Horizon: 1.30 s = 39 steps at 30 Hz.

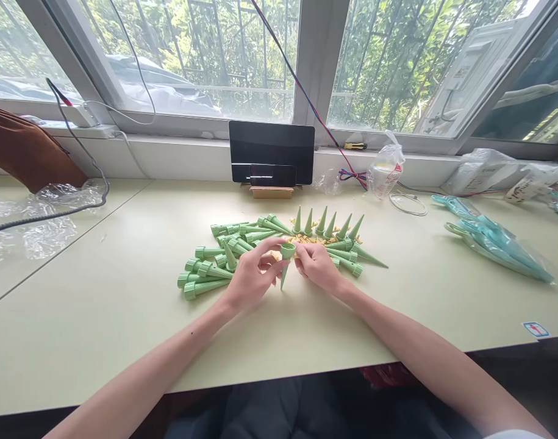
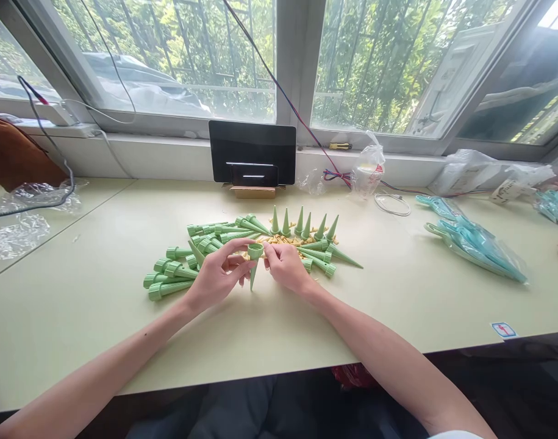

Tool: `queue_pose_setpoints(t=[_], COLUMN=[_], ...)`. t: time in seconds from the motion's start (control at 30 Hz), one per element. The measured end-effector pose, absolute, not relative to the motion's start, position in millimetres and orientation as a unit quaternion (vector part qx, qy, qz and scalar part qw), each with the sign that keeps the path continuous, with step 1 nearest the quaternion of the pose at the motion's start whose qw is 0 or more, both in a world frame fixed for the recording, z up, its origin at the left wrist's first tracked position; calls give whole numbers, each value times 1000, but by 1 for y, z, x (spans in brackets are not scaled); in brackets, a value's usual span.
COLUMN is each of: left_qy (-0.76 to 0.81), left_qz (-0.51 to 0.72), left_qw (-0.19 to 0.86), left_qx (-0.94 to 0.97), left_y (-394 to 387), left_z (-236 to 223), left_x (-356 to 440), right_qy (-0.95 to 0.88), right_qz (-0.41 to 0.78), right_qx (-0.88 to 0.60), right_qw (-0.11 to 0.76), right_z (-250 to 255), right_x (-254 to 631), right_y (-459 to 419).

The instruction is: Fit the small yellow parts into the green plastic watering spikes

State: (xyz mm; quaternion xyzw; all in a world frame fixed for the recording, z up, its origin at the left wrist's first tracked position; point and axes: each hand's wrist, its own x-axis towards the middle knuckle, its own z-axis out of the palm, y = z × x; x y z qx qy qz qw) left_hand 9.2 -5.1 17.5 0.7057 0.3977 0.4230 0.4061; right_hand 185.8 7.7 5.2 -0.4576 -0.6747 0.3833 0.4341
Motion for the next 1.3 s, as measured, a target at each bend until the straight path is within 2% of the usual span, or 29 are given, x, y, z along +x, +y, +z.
queue_pose_setpoints(t=[0.37,0.77,1.2,1.3], left_qy=[366,284,298,304], left_qz=[429,459,455,443], left_qw=[330,324,359,341], left_qx=[757,777,758,771], left_y=[-9,-7,-7,-6], left_z=[17,15,17,15], left_x=[8,9,7,7], right_qy=[-671,-670,-683,-686], right_qz=[425,407,382,386], right_qx=[-425,-440,-454,-449], right_qw=[433,439,426,423], right_z=[7,1,1,3], right_x=[187,186,187,186], right_y=[6,9,9,8])
